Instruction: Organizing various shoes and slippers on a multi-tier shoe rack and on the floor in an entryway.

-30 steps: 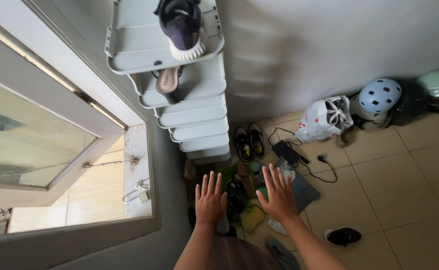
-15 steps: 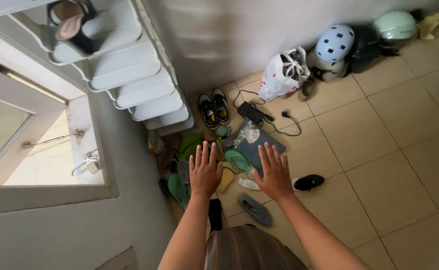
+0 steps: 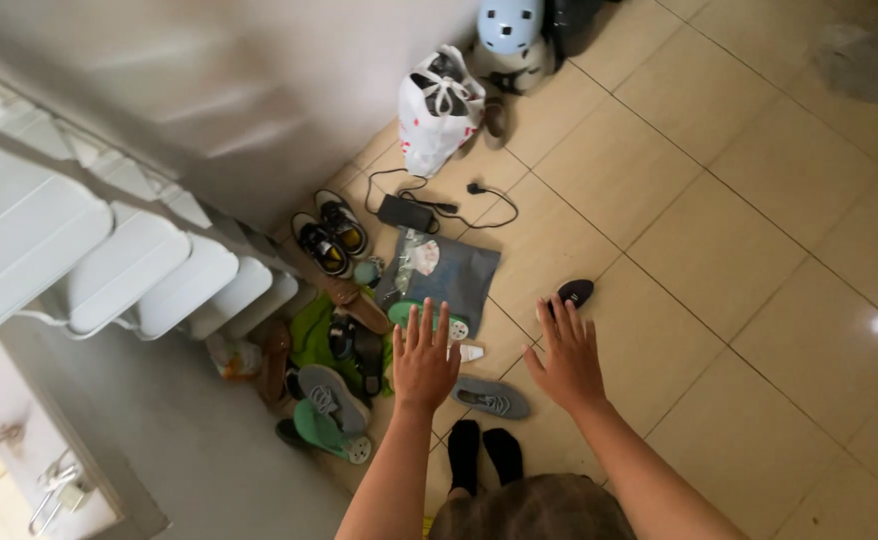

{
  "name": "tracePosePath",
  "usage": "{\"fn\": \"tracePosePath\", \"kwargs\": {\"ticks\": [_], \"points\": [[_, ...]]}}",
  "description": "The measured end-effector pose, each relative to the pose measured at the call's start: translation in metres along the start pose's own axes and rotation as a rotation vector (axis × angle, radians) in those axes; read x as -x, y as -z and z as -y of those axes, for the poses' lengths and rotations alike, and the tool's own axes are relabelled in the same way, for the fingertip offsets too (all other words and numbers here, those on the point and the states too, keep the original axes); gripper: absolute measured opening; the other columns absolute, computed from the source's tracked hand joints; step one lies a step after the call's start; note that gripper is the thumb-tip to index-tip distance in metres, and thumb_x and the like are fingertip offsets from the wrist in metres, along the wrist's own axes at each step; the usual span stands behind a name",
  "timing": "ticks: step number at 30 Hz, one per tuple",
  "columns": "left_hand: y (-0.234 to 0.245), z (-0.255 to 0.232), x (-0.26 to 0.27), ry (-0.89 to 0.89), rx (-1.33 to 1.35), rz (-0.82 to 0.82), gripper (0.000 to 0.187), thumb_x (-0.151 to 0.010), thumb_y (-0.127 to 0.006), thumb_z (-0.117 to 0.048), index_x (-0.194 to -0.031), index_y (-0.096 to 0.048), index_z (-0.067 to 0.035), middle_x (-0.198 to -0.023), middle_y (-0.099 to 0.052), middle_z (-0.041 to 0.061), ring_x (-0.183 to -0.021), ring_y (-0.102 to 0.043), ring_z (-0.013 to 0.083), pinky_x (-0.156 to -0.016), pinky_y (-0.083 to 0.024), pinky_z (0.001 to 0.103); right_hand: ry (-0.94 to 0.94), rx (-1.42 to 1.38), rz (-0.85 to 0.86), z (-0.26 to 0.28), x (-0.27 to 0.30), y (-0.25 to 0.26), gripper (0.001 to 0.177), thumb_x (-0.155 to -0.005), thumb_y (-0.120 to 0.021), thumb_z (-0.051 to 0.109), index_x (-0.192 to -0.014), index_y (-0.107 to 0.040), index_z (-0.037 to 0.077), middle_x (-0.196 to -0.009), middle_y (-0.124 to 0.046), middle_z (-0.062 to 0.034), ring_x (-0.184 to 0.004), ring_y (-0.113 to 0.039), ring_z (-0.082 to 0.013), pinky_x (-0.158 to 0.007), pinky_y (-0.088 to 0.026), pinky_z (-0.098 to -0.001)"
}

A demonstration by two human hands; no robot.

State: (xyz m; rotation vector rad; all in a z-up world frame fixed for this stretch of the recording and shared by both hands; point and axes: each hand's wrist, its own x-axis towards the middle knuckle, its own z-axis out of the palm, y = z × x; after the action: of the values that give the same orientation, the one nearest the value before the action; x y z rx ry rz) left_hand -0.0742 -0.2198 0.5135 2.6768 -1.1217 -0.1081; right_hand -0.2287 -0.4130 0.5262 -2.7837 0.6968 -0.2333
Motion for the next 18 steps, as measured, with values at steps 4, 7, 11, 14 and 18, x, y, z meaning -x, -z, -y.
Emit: {"fn": "tracePosePath", "kwargs": {"ticks": [4, 7, 11, 14, 18], "points": [[-0.039, -0.029, -0.02, -0.109, 0.028, 0.086, 0.073, -0.095, -0.058, -0.037, -0.16, -0.03, -0.019, -0.167, -0.025, 0.011, -0.153, -0.023, 0.0329, -0.12, -0.022, 0.058, -0.117, 0.024, -0.015, -0.047, 0.013, -0.019, 0.079, -0.091, -0.064, 0.04, -0.157, -0.034, 0.008, -0.161, -0.037, -0.0196, -0.147, -0.035, -0.0389, -0.116, -0.029, -0.0617], [-0.081, -0.041, -0.04, -0.181, 0.028, 0.113, 0.073, -0.096, -0.058, -0.037, -0.161, -0.029, -0.018, -0.167, -0.026, 0.011, -0.152, -0.023, 0.0339, -0.119, -0.023, 0.058, -0.198, 0.041, 0.026, -0.079, 0.011, -0.044, 0.08, -0.09, -0.064, 0.039, -0.156, -0.034, 0.007, -0.161, -0.036, -0.0192, -0.147, -0.034, -0.0382, -0.117, -0.027, -0.0611], [-0.143, -0.053, -0.064, -0.257, 0.021, 0.107, 0.072, -0.097, -0.057, -0.037, -0.161, -0.029, -0.018, -0.167, -0.027, 0.011, -0.152, -0.025, 0.0338, -0.119, -0.024, 0.059, -0.262, 0.047, 0.051, -0.123, 0.008, -0.092, 0.08, -0.089, -0.064, 0.039, -0.156, -0.034, 0.007, -0.161, -0.035, -0.0194, -0.147, -0.033, -0.0386, -0.117, -0.025, -0.0607], [-0.19, -0.061, -0.088, -0.293, 0.011, 0.093, 0.073, -0.096, -0.057, -0.037, -0.16, -0.029, -0.017, -0.166, -0.028, 0.011, -0.152, -0.027, 0.0333, -0.119, -0.025, 0.059, -0.28, 0.047, 0.052, -0.155, 0.001, -0.136, 0.08, -0.089, -0.065, 0.04, -0.156, -0.034, 0.007, -0.161, -0.035, -0.0193, -0.148, -0.033, -0.0389, -0.118, -0.025, -0.0606], [-0.26, -0.064, -0.115, -0.333, 0.021, 0.068, 0.072, -0.096, -0.057, -0.036, -0.16, -0.031, -0.018, -0.165, -0.03, 0.011, -0.151, -0.029, 0.0341, -0.118, -0.026, 0.061, -0.298, 0.047, 0.044, -0.192, -0.007, -0.202, 0.081, -0.089, -0.066, 0.039, -0.156, -0.035, 0.007, -0.161, -0.034, -0.0195, -0.148, -0.032, -0.0389, -0.118, -0.025, -0.0614]]}}
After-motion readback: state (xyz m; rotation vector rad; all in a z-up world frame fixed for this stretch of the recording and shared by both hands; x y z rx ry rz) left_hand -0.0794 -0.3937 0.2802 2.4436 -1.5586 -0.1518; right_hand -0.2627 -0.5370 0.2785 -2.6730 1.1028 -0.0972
